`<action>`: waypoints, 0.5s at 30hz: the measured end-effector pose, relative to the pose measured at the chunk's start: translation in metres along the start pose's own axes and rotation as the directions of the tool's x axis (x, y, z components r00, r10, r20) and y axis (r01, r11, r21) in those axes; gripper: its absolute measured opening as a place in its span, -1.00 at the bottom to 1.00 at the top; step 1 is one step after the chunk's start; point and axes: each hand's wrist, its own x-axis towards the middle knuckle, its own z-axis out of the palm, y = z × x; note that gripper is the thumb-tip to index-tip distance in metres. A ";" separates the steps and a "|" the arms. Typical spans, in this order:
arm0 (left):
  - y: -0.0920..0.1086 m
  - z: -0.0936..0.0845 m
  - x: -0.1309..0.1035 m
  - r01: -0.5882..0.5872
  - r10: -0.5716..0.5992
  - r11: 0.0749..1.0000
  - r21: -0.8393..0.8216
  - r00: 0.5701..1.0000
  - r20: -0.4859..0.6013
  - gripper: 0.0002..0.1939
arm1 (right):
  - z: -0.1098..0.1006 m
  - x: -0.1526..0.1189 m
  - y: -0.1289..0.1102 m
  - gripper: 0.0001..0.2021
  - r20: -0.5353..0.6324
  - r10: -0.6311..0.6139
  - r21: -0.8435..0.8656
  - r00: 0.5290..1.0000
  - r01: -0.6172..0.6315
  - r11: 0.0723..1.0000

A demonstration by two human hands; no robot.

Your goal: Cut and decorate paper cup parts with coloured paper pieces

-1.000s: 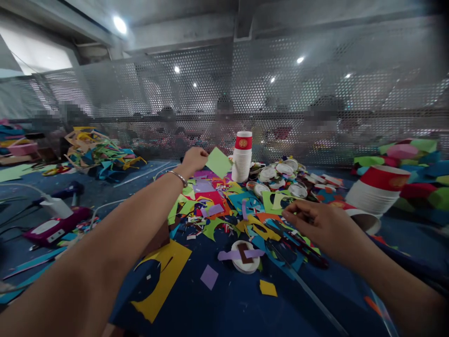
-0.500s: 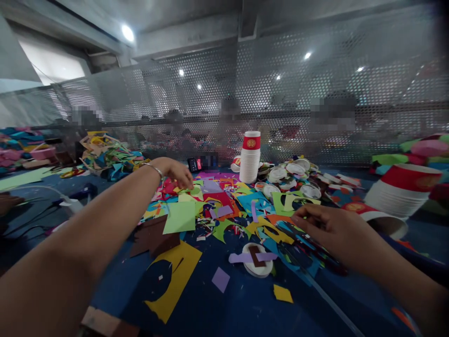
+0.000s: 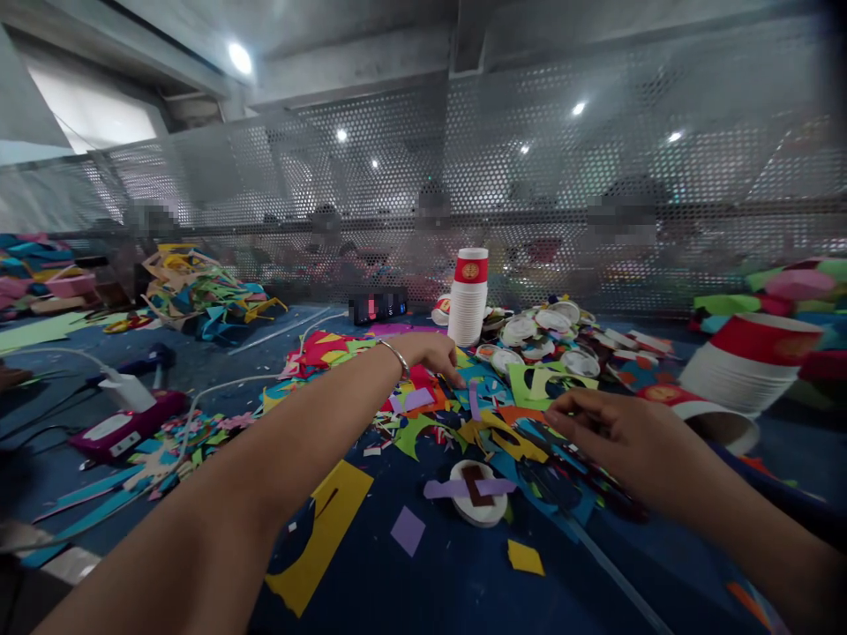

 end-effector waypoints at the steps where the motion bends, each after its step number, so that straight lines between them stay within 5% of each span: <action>1: 0.003 0.002 0.003 0.027 -0.027 1.000 -0.009 0.999 0.024 -0.66 | 0.000 0.000 0.000 -0.57 -0.002 0.007 0.001 1.000 -0.007 1.000; 6: 0.004 -0.009 0.003 0.151 -0.148 0.986 -0.070 0.988 0.045 -0.66 | -0.001 -0.002 -0.003 -0.60 -0.006 -0.010 -0.007 1.000 0.010 1.000; 11: -0.021 -0.036 -0.010 0.220 -0.243 0.957 -0.188 0.963 -0.112 -0.63 | -0.004 -0.004 -0.008 -0.64 -0.016 -0.016 -0.006 1.000 0.016 1.000; 15: -0.044 -0.037 -0.014 0.288 -0.347 0.926 -0.244 0.904 -0.248 -0.62 | -0.004 -0.004 -0.011 -0.66 -0.021 -0.015 -0.004 1.000 0.015 1.000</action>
